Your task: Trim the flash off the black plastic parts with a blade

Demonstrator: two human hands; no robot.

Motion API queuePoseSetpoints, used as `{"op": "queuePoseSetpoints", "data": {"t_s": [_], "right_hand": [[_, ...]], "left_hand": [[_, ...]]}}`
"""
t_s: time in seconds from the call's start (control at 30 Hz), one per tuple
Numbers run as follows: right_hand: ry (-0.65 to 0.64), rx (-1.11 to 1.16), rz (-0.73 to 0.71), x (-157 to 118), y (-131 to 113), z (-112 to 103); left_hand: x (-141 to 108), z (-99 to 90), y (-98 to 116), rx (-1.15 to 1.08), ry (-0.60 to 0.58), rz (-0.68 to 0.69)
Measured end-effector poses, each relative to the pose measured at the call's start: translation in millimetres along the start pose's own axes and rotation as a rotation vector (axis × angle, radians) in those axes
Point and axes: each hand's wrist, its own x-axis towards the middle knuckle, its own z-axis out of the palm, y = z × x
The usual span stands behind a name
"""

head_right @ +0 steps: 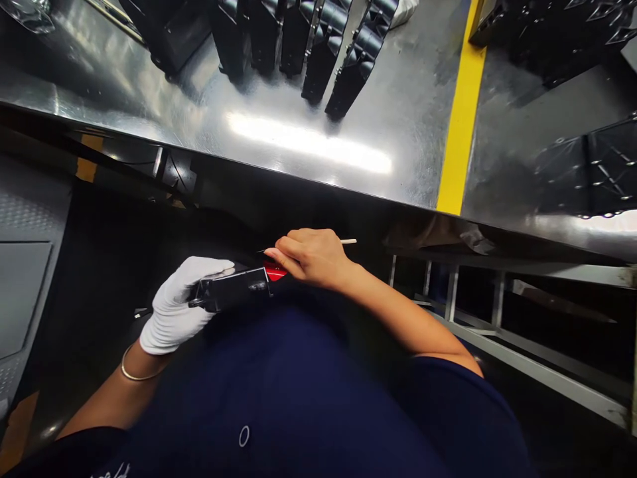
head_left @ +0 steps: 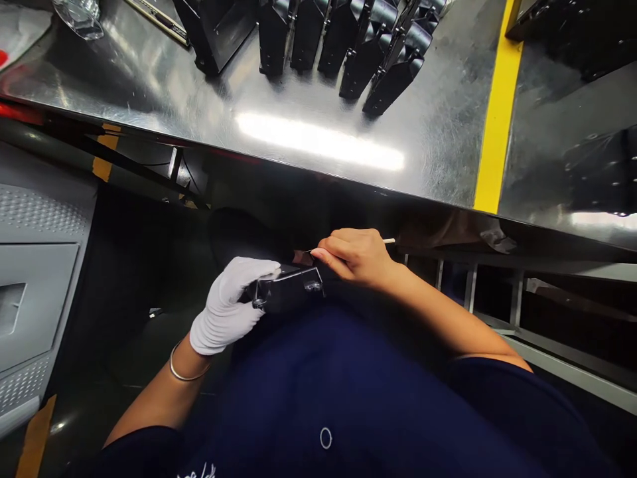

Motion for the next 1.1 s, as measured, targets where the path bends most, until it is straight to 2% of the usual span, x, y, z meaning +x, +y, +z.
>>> {"op": "queuePoseSetpoints", "data": {"t_s": [0.07, 0.23, 0.3, 0.37, 0.4, 0.53, 0.63, 0.7, 0.8, 0.97, 1.1], "right_hand": [[-0.086, 0.107, 0.026, -0.3, 2.5, -3.7], [-0.395, 0.407, 0.004, -2.6, 2.2, -16.1], [-0.433, 0.487, -0.039, -3.1, 1.7, -17.7], [-0.397, 0.518, -0.078, -2.6, 1.6, -16.7], [-0.358, 0.508, -0.097, -1.7, 1.6, -15.7], [-0.098, 0.357, -0.232, 7.6, -0.9, -10.2], [0.01, 0.243, -0.353, 17.3, -5.2, -7.0], [0.01, 0.182, -0.406, 21.9, -7.4, -5.3], [-0.002, 0.08, -0.441, 24.4, -8.0, -2.6], [0.009, 0.002, -0.362, 21.5, -5.2, 2.0], [-0.052, -0.004, -0.303, 19.2, -3.6, 4.5]], "left_hand": [[3.0, -0.5, 1.6, -0.012, -0.028, 0.057], [8.1, -4.4, 3.6, -0.006, -0.043, 0.117], [8.2, -5.2, 4.5, -0.012, -0.059, 0.129], [7.1, -5.7, 4.7, -0.035, -0.045, 0.069], [6.4, -6.1, 4.3, -0.067, -0.041, -0.008], [4.2, -9.5, -1.9, -0.366, -0.081, -0.484], [5.8, -12.0, -8.9, -0.555, -0.172, -0.681], [8.1, -12.4, -12.3, -0.588, -0.231, -0.714], [10.9, -11.0, -14.6, -0.592, -0.229, -0.724], [11.9, -7.1, -13.5, -0.588, -0.203, -0.742], [12.7, -4.6, -10.9, -0.589, -0.16, -0.721]]}}
